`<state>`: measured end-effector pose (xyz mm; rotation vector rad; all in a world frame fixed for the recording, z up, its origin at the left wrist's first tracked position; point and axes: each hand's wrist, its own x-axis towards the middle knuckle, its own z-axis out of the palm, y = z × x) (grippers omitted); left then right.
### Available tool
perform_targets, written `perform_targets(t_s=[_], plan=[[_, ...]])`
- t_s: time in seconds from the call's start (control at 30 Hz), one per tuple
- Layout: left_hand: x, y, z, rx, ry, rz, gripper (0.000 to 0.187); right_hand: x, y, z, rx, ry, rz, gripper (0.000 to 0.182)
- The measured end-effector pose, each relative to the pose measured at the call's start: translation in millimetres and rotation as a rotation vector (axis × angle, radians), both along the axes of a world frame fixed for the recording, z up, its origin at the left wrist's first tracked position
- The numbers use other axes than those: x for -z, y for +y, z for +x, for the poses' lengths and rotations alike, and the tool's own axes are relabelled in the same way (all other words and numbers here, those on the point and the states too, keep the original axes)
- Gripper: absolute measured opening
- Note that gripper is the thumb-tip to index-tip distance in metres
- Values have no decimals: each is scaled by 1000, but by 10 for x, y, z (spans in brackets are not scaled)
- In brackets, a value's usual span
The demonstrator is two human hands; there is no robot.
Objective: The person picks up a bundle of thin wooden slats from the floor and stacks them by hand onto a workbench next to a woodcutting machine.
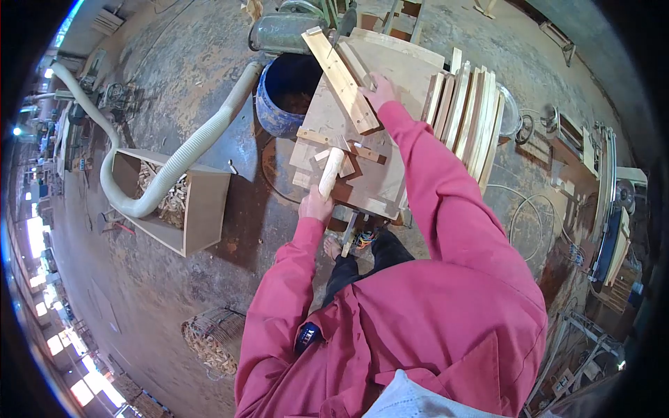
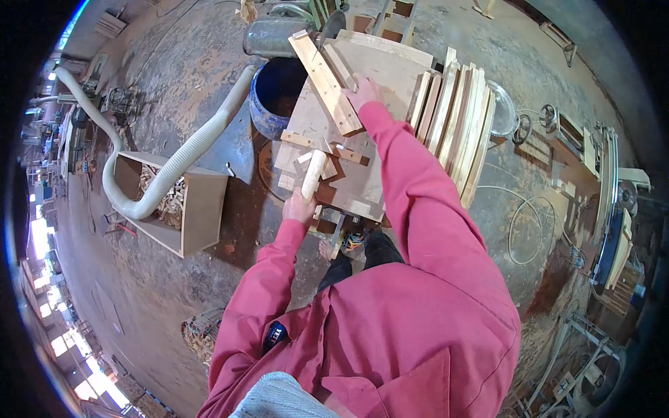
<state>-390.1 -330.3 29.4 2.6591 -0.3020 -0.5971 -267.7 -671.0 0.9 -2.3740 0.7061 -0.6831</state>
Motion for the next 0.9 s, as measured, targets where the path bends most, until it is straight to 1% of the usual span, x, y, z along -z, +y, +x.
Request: perform_targets(t_s=[0.07,0.1,0.17,0.2,0.27,0.3,0.37,0.47,0.6,0.67,0.77,0.9], plan=[[42,111,-85,15,-57,-71,34,-115,98,-195,-99,26,250,36],[32,160,-125,9,-51,-81,33,-90,135,-248,-99,26,248,36],[19,251,-193,3,-33,-80,33,-49,218,-282,-131,133,292,31],[21,284,-204,-2,-9,-72,33,-60,253,-256,-130,136,292,31],[45,363,-242,19,10,-31,34,-67,344,-247,-142,184,147,30],[20,343,-230,18,43,-1,35,-1,332,-166,-141,189,150,30],[4,399,-252,16,75,27,36,157,354,12,-183,63,186,27],[-2,553,-328,42,94,-24,38,131,469,135,-190,16,250,30],[-61,515,-334,33,130,5,40,121,462,287,-153,75,256,28],[-75,508,-325,31,135,16,40,114,445,286,-169,49,206,26],[-46,475,-301,23,139,2,40,226,365,346,-201,37,194,29],[6,367,-209,39,112,9,39,201,259,438,-192,-1,197,28]])
